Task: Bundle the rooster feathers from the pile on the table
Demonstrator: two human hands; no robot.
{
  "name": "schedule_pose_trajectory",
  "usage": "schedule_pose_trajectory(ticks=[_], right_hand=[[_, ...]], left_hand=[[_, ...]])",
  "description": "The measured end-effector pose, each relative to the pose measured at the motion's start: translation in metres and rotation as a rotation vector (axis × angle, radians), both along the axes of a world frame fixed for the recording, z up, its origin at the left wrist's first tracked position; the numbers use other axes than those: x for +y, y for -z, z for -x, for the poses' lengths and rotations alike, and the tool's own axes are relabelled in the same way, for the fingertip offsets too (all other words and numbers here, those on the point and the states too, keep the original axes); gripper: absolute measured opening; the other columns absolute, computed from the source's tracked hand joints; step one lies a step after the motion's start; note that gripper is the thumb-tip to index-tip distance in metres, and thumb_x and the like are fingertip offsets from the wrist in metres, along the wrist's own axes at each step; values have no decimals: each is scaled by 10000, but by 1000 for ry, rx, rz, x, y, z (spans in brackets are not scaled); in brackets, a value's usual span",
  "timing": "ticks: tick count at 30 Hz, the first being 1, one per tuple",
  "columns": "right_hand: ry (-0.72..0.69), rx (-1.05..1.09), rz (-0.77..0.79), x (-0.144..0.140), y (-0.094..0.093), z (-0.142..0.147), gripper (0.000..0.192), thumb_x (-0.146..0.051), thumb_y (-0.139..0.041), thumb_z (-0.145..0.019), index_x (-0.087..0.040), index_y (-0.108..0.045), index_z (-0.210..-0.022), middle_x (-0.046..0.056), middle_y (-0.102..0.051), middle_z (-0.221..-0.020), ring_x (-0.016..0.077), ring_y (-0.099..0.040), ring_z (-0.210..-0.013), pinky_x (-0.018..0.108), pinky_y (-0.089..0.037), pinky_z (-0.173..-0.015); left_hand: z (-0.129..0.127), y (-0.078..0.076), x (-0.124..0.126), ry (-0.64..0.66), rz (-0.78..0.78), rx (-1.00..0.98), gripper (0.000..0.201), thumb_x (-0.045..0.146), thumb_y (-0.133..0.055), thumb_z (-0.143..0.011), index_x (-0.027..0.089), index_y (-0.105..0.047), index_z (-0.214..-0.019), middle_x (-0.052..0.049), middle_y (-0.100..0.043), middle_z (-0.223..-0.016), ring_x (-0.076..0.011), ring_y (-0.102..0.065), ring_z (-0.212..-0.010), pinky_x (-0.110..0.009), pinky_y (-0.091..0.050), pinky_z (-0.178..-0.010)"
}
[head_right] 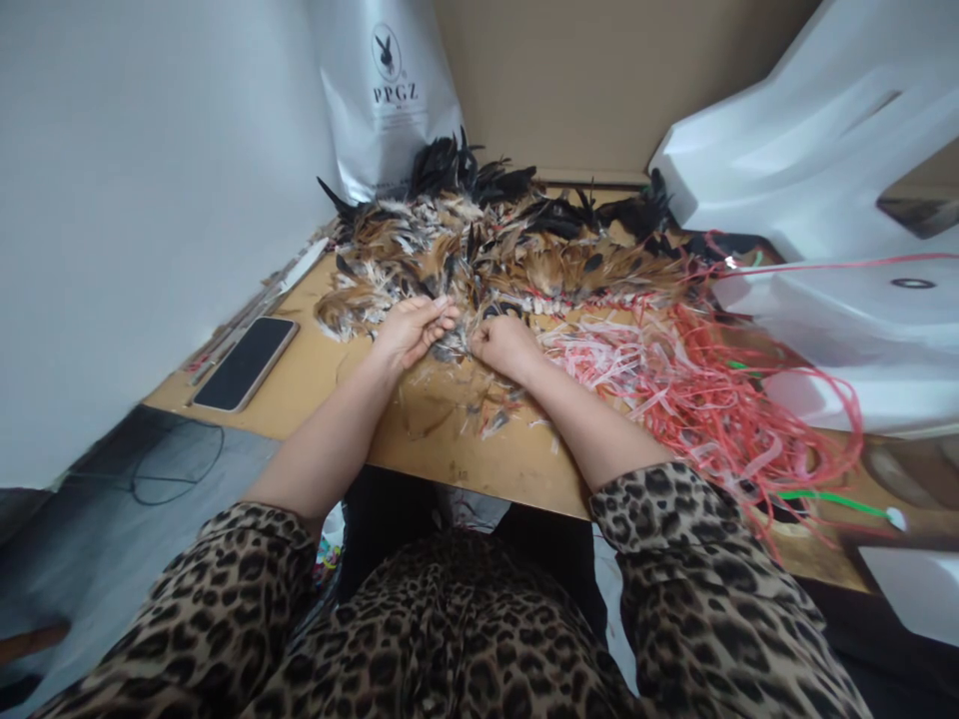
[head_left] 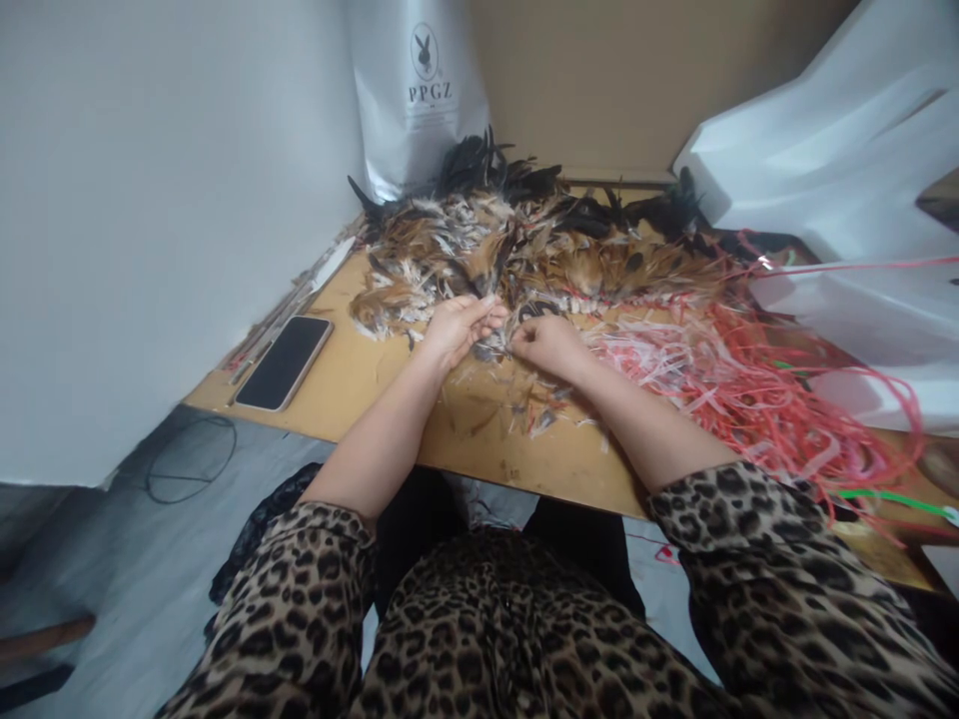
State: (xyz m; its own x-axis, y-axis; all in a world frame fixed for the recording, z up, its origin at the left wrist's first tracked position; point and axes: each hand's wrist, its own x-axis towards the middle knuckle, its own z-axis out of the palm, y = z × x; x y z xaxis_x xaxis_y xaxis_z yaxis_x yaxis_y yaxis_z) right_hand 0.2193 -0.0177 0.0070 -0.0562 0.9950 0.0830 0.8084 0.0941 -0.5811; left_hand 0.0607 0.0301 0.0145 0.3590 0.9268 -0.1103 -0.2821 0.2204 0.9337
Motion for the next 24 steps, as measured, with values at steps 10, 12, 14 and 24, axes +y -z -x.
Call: schedule_pose_trajectory(ticks=[10, 12, 14, 24], right_hand=[[53, -137, 68, -3, -12, 1, 144, -225, -552, -631, -159, -679, -651, 48, -650, -634, 135, -537, -574, 233, -362, -548], [56, 86, 111, -1, -12, -4, 132, -215, -562, -610, -146, -669, -642, 14, -607, -560, 105, -486, -506, 219, -346, -504], [91, 347, 161, 1, -12, -9, 129, -215, -575, -594, -135, -659, -650, -16, -547, -488, 79, -419, -442, 207, -311, -451], [193, 1084, 48, 6, -12, -2, 222, -306, -679, -550, -133, -619, -675, -41, -518, -501, 40, -355, -417, 188, -249, -412]], left_hand=[[-1, -2, -2, 4, 35, -15, 148, 228, -650, -742, 88, -605, -760, -45, -675, -716, -28, -576, -530, -107, -407, -464], [0, -2, -1, 10, 41, -46, 136, 217, -646, -745, 88, -607, -763, -45, -674, -713, -29, -577, -531, -105, -408, -459], [0, -2, -1, 13, 64, -58, 126, 208, -641, -749, 88, -611, -769, -47, -674, -717, -28, -578, -531, -102, -409, -456], [-3, 1, -7, 167, 155, -57, 99, 151, -635, -748, 60, -632, -789, -83, -686, -766, -43, -606, -565, -98, -438, -470]])
